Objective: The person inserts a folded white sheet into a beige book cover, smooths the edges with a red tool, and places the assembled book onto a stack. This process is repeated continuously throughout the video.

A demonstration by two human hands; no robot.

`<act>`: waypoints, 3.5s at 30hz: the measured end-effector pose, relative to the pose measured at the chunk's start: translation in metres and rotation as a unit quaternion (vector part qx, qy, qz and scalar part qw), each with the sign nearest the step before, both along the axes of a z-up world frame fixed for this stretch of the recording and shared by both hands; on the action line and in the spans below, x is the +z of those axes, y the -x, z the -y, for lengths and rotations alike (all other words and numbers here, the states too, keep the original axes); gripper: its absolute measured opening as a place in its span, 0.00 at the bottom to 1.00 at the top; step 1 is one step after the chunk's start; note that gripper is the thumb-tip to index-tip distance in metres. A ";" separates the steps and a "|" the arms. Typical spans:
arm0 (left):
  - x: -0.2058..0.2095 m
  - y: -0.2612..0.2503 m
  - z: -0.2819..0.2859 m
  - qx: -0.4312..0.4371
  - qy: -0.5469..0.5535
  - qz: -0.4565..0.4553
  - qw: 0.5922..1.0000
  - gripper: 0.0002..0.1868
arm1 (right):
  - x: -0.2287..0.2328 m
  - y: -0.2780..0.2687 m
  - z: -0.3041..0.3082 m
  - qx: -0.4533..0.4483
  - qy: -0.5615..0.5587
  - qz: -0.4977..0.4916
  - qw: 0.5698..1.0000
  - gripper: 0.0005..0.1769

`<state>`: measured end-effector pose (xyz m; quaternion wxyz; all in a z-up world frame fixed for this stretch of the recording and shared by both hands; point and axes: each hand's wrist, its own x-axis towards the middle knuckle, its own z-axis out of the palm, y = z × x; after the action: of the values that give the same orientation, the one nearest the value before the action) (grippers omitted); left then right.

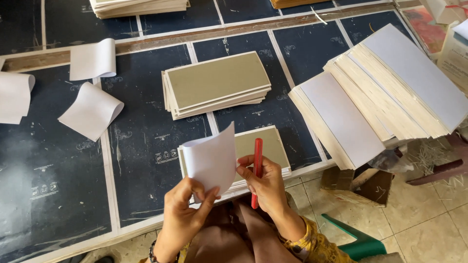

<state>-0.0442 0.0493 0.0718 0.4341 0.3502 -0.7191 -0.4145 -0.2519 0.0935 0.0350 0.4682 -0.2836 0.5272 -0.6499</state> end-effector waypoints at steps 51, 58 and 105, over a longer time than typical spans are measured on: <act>-0.066 -0.034 0.018 0.143 -0.102 0.039 0.984 0.04 | -0.071 0.136 -0.032 -0.091 -0.079 -0.157 0.980 0.08; -0.070 -0.033 0.014 0.131 -0.045 0.098 0.986 0.02 | -0.068 0.140 -0.031 -0.087 -0.124 -0.165 0.974 0.09; -0.046 -0.020 0.028 -0.044 -0.016 0.414 0.909 0.40 | 0.013 0.084 -0.011 -0.029 -0.056 -0.560 0.826 0.21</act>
<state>-0.0245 0.0210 0.0257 0.0727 0.4651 -0.8424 -0.2621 -0.3362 0.1047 0.0475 0.0886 -0.5569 0.7423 -0.3620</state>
